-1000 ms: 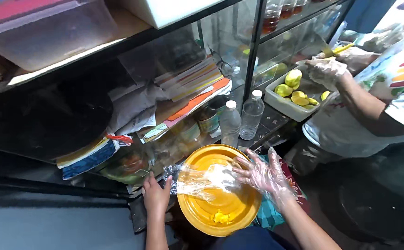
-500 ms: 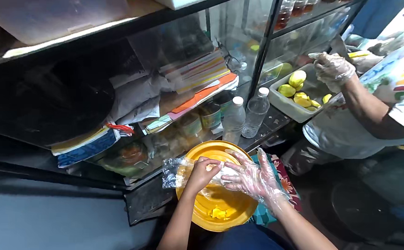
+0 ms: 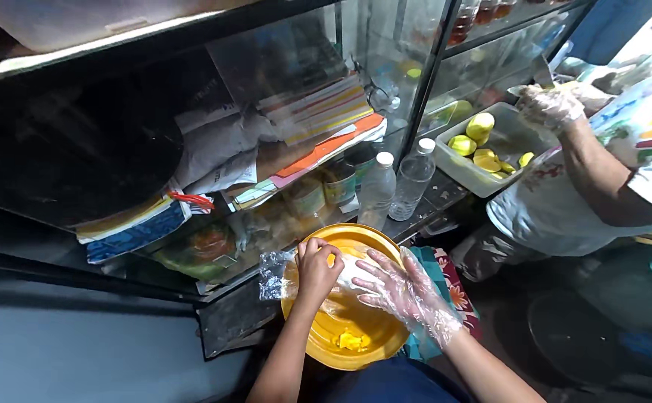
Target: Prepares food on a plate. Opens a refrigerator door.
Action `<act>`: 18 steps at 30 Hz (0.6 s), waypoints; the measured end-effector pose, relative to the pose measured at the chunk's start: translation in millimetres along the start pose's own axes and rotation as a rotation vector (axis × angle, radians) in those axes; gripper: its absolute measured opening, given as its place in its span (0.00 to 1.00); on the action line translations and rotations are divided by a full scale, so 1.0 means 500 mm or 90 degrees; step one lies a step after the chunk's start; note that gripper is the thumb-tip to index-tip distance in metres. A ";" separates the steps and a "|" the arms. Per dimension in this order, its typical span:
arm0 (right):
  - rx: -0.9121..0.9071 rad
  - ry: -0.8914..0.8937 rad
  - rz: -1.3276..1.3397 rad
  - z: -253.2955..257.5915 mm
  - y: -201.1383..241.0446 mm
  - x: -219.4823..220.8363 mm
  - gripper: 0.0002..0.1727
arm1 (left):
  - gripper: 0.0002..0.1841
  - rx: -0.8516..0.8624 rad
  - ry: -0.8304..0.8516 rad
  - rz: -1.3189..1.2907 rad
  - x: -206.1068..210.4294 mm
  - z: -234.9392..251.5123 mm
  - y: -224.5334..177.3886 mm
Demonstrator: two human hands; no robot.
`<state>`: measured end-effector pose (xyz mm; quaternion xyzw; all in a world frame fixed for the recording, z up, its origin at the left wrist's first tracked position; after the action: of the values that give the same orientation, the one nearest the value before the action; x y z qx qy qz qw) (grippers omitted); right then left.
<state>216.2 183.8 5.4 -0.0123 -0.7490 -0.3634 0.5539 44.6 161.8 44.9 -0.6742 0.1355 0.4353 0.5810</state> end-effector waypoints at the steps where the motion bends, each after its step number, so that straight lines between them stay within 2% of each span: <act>1: 0.003 0.001 -0.001 -0.003 0.001 -0.002 0.49 | 0.12 -0.036 0.066 -0.040 -0.002 0.003 0.004; 2: 0.007 0.003 -0.002 -0.006 0.003 -0.006 0.51 | 0.15 -0.060 0.120 -0.081 -0.007 0.004 0.002; 4: 0.016 0.006 0.001 -0.008 0.002 -0.014 0.54 | 0.18 -0.056 0.143 -0.122 -0.020 0.007 -0.015; 6: 0.029 0.013 0.002 -0.008 -0.004 -0.014 0.56 | 0.16 -0.012 0.139 -0.104 -0.022 0.012 -0.039; 11: 0.030 0.015 -0.012 -0.011 -0.010 -0.003 0.57 | 0.09 0.053 0.206 0.006 0.006 0.024 -0.076; 13: 0.026 0.030 -0.012 -0.013 -0.008 -0.003 0.57 | 0.08 0.073 0.182 0.030 0.004 0.027 -0.084; 18: 0.026 0.012 -0.004 -0.013 -0.019 0.003 0.49 | 0.06 0.153 -0.008 0.052 -0.005 0.038 -0.098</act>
<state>216.8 172.6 2.6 0.0050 -0.7513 -0.3496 0.5597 68.6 192.2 80.4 -0.5908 0.2107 0.4433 0.6403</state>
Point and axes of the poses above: each hand's wrist, its own z-axis towards the middle knuckle, its own x-axis out of the palm, y = z × x, the point moved 8 cm from there along z, towards the middle knuckle, and after that the axes turned 4 degrees about -x, right-handed, at the moved point
